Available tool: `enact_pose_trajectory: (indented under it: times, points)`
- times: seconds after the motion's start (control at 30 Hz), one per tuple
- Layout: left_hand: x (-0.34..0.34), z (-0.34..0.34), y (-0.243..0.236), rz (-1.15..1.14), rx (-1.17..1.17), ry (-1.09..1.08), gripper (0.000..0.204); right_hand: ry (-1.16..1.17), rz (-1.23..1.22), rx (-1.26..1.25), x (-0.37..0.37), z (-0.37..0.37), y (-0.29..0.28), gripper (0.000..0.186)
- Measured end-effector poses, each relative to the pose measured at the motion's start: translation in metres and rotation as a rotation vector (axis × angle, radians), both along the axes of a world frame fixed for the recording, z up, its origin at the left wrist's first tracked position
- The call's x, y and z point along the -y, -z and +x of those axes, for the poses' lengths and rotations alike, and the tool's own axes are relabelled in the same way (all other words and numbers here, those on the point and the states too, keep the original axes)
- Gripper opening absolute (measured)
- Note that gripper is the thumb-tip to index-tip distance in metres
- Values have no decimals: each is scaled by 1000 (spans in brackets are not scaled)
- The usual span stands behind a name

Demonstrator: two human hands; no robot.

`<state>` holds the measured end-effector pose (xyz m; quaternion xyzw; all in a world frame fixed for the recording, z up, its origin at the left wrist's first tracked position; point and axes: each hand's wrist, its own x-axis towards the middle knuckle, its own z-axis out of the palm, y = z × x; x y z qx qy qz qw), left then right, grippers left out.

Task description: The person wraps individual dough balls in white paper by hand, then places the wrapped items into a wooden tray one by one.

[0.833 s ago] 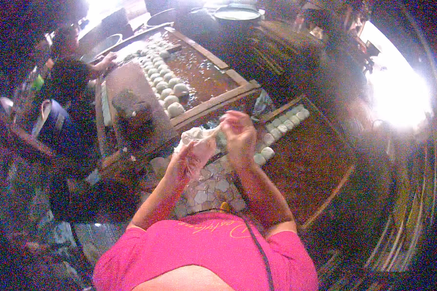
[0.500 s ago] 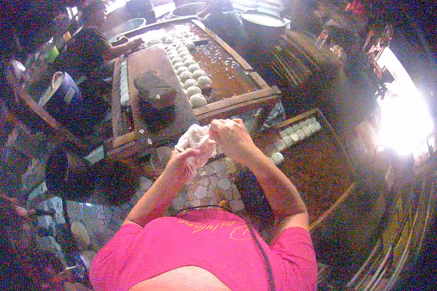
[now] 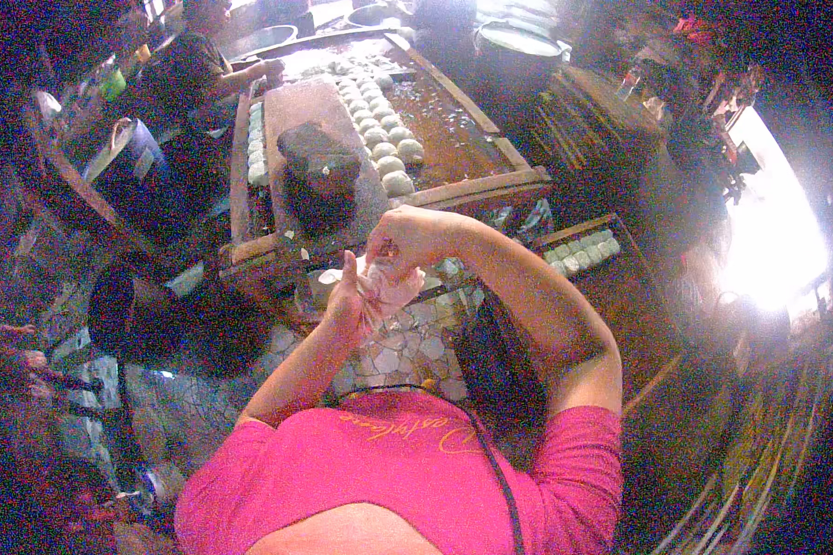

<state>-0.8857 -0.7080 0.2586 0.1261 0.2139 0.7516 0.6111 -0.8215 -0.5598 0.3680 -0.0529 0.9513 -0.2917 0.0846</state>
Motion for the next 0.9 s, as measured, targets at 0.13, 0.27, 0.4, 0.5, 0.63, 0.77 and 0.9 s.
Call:
enact_pose_trajectory:
  times: [0.13,0.27,0.4,0.5,0.63,0.77,0.9]
  points:
    - [-3,-1,5,-22,-56,79,77,103,105,-139,-5,2,-4,24]
    - [-3,-7,-7,-2,-42,-28,72,130,108,-662,21,18,11,17]
    - [-7,-32,-1,119,-18,-17,66,8,189,-661,68,60,65,14]
    - [-10,-27,-16,65,84,-59,65,157,136,-632,69,71,79,18]
    - [-13,-20,-12,27,107,-10,65,602,358,-838,51,49,49,30]
    - [-19,-15,-10,69,216,144,65,475,234,-851,31,53,51,18]
    - [-21,-17,-15,49,197,131,63,365,190,-901,25,57,53,11]
